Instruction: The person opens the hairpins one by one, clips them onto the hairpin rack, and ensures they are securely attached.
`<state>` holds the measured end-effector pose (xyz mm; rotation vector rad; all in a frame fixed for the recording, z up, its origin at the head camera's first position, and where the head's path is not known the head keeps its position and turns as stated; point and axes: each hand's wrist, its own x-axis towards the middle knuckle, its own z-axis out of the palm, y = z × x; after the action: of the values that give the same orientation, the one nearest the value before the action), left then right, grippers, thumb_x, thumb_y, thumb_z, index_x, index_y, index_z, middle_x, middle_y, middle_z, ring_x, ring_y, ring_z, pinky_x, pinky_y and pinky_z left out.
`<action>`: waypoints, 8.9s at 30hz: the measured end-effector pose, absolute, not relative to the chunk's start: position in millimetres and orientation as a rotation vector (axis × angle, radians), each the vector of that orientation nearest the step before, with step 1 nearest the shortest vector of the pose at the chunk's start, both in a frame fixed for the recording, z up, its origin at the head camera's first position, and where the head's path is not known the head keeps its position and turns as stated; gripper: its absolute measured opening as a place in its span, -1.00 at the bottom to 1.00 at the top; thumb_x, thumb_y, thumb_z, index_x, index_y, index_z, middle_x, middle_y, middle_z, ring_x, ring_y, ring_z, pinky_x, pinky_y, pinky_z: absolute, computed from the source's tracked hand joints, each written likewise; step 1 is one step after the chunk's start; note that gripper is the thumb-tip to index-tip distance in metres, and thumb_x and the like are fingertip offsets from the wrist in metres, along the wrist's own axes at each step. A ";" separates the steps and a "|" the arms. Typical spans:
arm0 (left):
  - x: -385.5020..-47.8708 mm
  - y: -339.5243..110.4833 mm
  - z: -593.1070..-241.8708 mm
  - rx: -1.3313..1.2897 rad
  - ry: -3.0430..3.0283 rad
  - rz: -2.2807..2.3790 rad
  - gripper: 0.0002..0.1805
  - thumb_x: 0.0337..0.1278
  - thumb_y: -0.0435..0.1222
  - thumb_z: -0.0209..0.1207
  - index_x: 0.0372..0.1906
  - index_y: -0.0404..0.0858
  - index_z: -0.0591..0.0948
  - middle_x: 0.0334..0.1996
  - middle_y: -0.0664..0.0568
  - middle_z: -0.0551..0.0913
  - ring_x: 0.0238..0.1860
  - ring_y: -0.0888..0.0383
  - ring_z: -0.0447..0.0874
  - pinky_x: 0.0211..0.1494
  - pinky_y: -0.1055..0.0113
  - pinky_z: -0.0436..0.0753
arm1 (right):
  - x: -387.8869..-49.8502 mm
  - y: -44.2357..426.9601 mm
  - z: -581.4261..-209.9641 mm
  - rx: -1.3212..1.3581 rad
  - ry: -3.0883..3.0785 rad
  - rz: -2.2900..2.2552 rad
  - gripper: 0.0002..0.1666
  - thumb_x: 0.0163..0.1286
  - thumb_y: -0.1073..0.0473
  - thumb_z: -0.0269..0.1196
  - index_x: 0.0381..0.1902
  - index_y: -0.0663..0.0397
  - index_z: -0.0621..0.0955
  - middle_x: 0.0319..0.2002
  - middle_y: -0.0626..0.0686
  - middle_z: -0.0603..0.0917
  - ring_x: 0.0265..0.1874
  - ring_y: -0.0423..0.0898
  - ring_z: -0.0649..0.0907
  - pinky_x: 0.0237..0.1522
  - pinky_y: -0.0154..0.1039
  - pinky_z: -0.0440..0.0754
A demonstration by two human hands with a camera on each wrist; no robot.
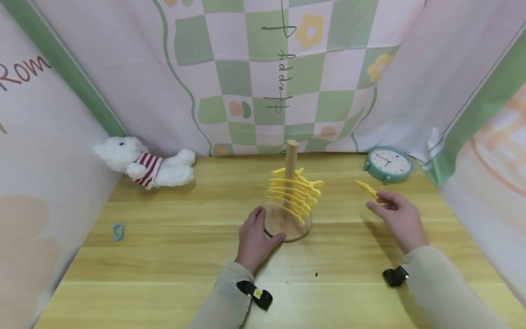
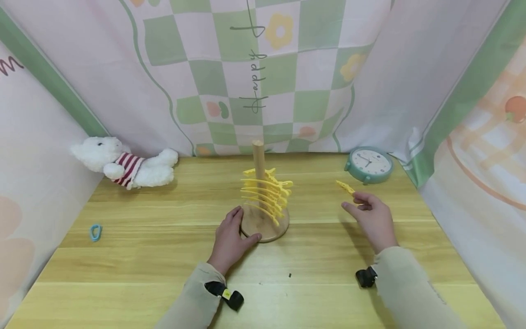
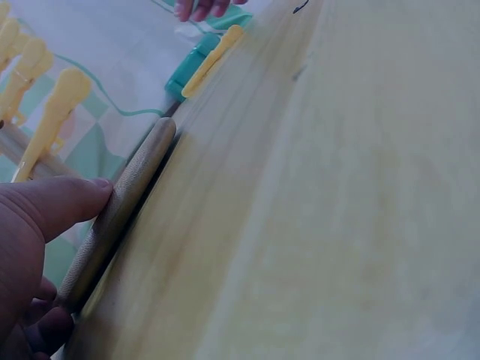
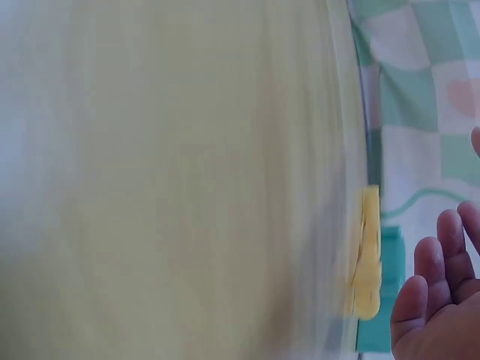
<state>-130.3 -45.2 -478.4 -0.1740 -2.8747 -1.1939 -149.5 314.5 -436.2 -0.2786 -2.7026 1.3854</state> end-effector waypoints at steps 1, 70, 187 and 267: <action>-130.3 -45.1 -478.4 -0.176 -2.874 -1.191 0.01 0.05 0.08 0.42 0.48 -0.39 0.29 0.49 -0.16 0.25 0.42 -0.22 0.29 0.44 -0.22 0.19 | -148.1 311.0 -435.4 -0.256 -2.697 1.391 -0.19 0.37 -0.21 0.31 0.35 0.24 0.47 0.18 0.21 0.53 -0.15 -0.26 0.51 -0.31 -0.52 0.54; -129.6 -45.7 -477.1 -0.194 -2.873 -1.141 0.00 0.06 0.09 0.40 0.47 -0.39 0.31 0.48 -0.16 0.27 0.40 -0.23 0.31 0.43 -0.23 0.21 | -131.3 163.0 -432.3 -0.048 -2.816 1.663 -0.40 0.25 -0.07 0.46 0.10 0.22 0.67 -0.09 0.09 0.75 -0.09 -0.01 0.68 -0.07 -0.18 0.63; -129.4 -46.8 -474.9 -0.180 -2.889 -1.166 -0.01 0.06 0.09 0.41 0.47 -0.37 0.30 0.49 -0.16 0.26 0.41 -0.21 0.30 0.42 -0.19 0.22 | -144.5 320.0 -445.6 -0.375 -2.917 1.524 -0.08 0.30 -0.23 0.38 0.35 0.32 0.41 -0.34 0.03 0.65 -0.48 -0.17 0.61 -0.53 -0.24 0.58; -130.9 -46.3 -477.4 -0.214 -2.891 -1.124 0.00 0.06 0.11 0.40 0.47 -0.37 0.31 0.49 -0.15 0.26 0.41 -0.20 0.31 0.43 -0.22 0.22 | -130.2 174.9 -414.5 0.098 -2.702 1.743 -0.43 0.21 -0.05 0.49 0.02 0.18 0.60 -0.23 0.11 0.65 -0.36 -0.07 0.58 -0.41 -0.28 0.59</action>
<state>-130.9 -46.3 -477.4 -0.2139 -2.8906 -1.1236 -130.2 174.9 -414.5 0.0979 -2.7021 1.7430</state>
